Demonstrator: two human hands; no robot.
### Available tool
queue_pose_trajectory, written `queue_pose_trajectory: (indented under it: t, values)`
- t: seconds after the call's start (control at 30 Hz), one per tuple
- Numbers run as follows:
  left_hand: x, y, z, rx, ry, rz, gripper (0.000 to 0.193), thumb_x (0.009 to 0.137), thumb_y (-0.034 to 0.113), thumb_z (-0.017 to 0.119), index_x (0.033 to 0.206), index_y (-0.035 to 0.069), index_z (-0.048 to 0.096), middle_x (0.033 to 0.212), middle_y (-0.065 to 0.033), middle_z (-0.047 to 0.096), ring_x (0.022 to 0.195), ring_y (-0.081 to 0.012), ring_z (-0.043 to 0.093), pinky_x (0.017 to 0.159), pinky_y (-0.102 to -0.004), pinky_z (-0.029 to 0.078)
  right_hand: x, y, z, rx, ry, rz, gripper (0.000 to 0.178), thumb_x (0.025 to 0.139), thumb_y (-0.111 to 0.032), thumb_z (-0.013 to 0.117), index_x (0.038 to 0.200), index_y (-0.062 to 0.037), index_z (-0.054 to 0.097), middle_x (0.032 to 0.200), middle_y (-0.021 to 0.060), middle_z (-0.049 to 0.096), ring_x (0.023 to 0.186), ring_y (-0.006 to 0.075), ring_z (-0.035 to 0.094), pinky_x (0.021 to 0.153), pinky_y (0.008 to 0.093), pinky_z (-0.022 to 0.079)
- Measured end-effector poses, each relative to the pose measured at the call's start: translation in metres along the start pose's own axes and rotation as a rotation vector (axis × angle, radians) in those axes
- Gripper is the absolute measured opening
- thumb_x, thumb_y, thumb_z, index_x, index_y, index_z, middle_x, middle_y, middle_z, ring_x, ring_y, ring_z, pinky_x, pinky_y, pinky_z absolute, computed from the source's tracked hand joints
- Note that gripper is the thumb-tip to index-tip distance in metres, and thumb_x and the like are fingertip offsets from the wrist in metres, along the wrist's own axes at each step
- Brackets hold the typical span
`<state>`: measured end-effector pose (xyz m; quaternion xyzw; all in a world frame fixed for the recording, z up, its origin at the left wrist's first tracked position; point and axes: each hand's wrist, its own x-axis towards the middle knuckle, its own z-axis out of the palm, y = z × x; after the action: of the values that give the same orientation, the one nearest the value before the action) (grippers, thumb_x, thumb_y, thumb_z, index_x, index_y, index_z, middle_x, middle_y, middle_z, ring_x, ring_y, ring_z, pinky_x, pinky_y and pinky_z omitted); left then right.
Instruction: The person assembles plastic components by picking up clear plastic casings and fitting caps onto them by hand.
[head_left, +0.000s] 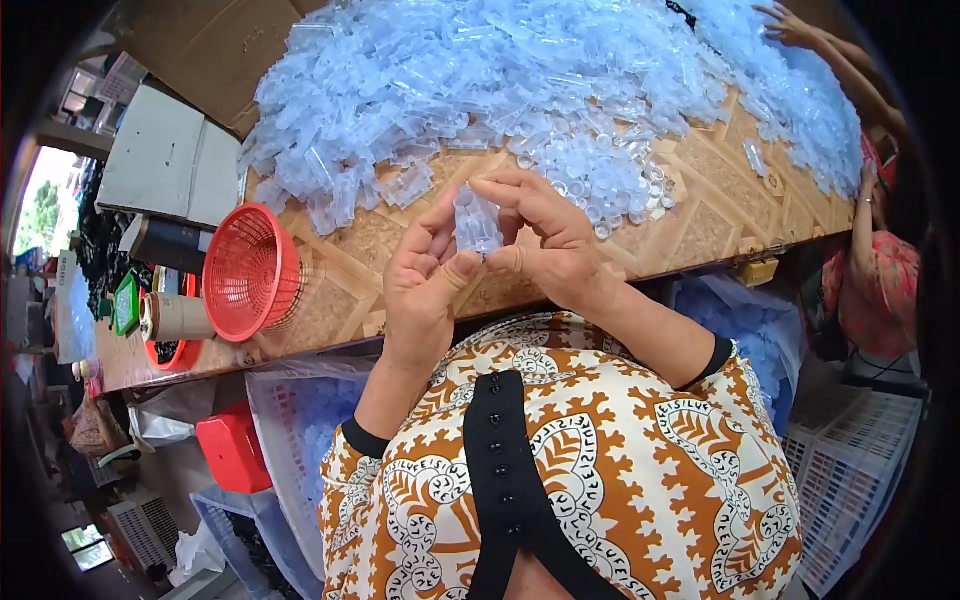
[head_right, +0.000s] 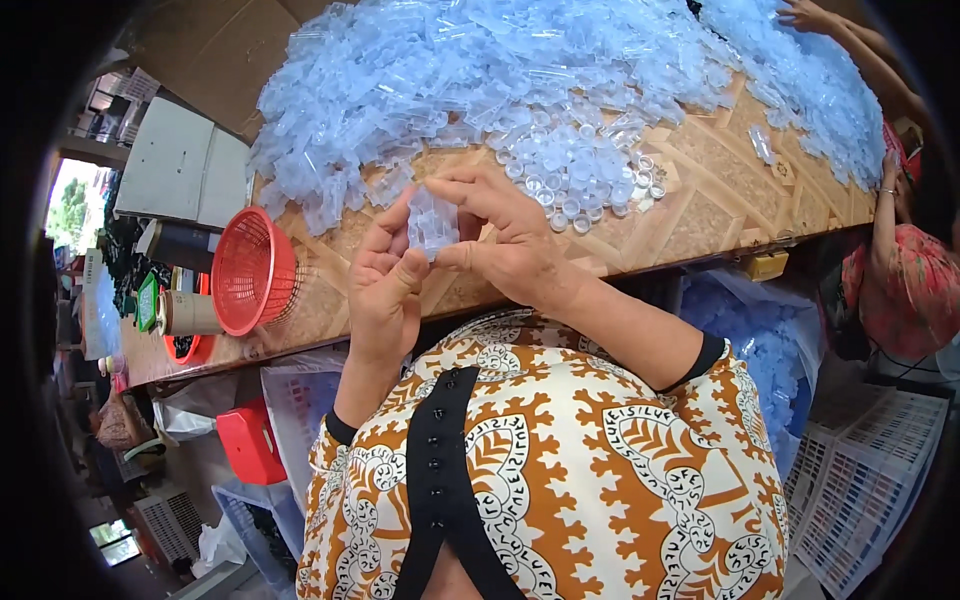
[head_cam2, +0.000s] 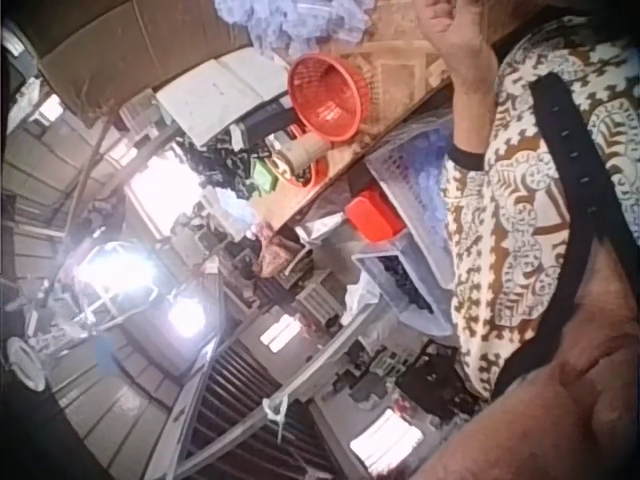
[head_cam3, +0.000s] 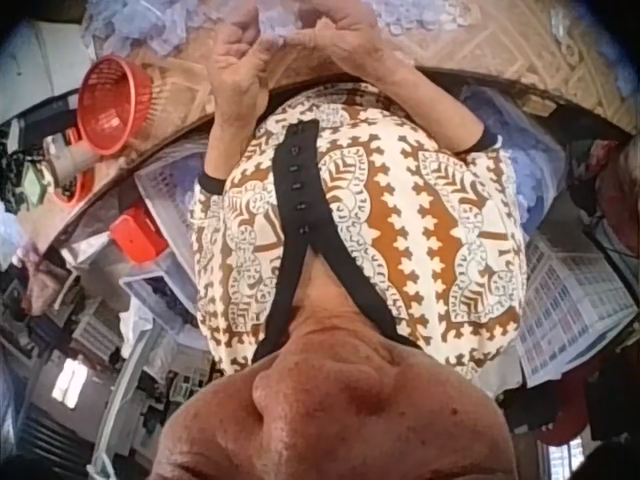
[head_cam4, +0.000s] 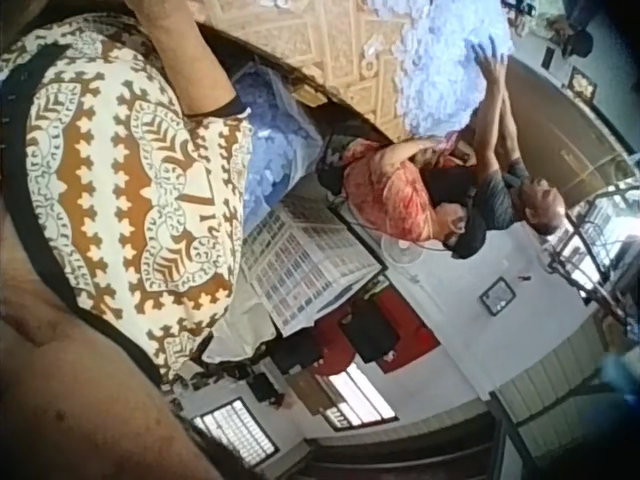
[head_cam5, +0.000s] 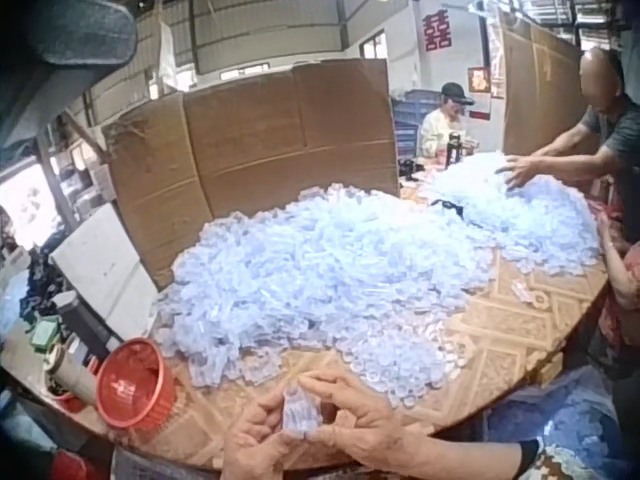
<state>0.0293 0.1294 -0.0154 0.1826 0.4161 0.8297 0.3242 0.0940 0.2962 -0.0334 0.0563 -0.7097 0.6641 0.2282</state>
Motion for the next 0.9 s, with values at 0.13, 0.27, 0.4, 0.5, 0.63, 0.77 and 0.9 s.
queue_pose_trajectory:
  t: [0.13,0.27,0.4,0.5,0.63,0.77,0.9]
  values:
    - [-0.001,-0.004,0.003,0.106,0.014,0.065,0.068,0.091,-0.002,0.067,0.151,-0.002,0.035,0.148,-0.0164,0.047,0.130,-0.0217,0.053,0.109,-0.0330,0.046,0.000,-0.004,0.000,0.021,0.011,0.061,0.062,0.076,-0.008,0.083,0.134,-0.0054,0.063,0.128,0.0038,0.057,0.084,0.0075,0.052,0.075,0.0222,0.047]
    - [0.002,-0.003,0.006,0.176,-0.019,0.096,0.069,0.089,-0.007,0.067,0.151,-0.003,0.035,0.148,-0.0155,0.048,0.126,-0.0212,0.056,0.105,-0.0324,0.049,0.001,0.000,-0.003,0.104,0.031,0.047,0.061,0.076,-0.006,0.081,0.135,-0.0057,0.063,0.128,0.0032,0.057,0.085,0.0077,0.051,0.077,0.0227,0.047]
    - [0.003,-0.006,0.008,0.220,0.000,0.108,0.070,0.088,-0.010,0.066,0.151,-0.003,0.035,0.147,-0.0155,0.049,0.123,-0.0204,0.058,0.104,-0.0318,0.051,-0.001,0.003,-0.002,0.086,0.050,-0.027,0.062,0.077,-0.004,0.079,0.137,-0.0058,0.061,0.127,0.0022,0.057,0.086,0.0080,0.051,0.078,0.0229,0.048]
    - [0.005,-0.008,0.009,0.193,0.003,0.093,0.072,0.086,-0.012,0.066,0.151,-0.002,0.036,0.147,-0.0150,0.048,0.122,-0.0197,0.059,0.104,-0.0315,0.050,0.000,0.007,-0.004,0.337,0.053,0.114,0.065,0.078,-0.005,0.079,0.139,-0.0050,0.058,0.127,0.0019,0.057,0.087,0.0084,0.051,0.078,0.0229,0.047]
    - [0.005,-0.010,0.009,0.197,0.009,0.113,0.073,0.085,-0.013,0.066,0.151,-0.002,0.035,0.149,-0.0143,0.047,0.122,-0.0193,0.059,0.104,-0.0316,0.051,0.000,0.009,-0.007,0.209,0.022,-0.004,0.066,0.078,-0.008,0.080,0.140,-0.0040,0.056,0.127,0.0022,0.057,0.088,0.0089,0.052,0.079,0.0230,0.047]
    - [0.004,-0.008,0.011,0.215,-0.011,0.130,0.075,0.085,-0.013,0.066,0.152,-0.002,0.034,0.150,-0.0143,0.046,0.125,-0.0202,0.057,0.105,-0.0323,0.050,0.002,0.004,-0.012,0.151,-0.011,-0.038,0.068,0.079,-0.012,0.081,0.141,-0.0037,0.056,0.131,0.0032,0.056,0.090,0.0100,0.052,0.081,0.0236,0.047]
    - [0.005,-0.006,0.016,0.207,-0.022,0.122,0.076,0.085,-0.014,0.066,0.152,-0.002,0.033,0.151,-0.0144,0.045,0.127,-0.0209,0.056,0.105,-0.0329,0.050,0.002,0.001,-0.017,0.110,-0.027,-0.067,0.071,0.079,-0.016,0.082,0.142,-0.0031,0.054,0.135,0.0044,0.055,0.090,0.0103,0.053,0.081,0.0241,0.048]
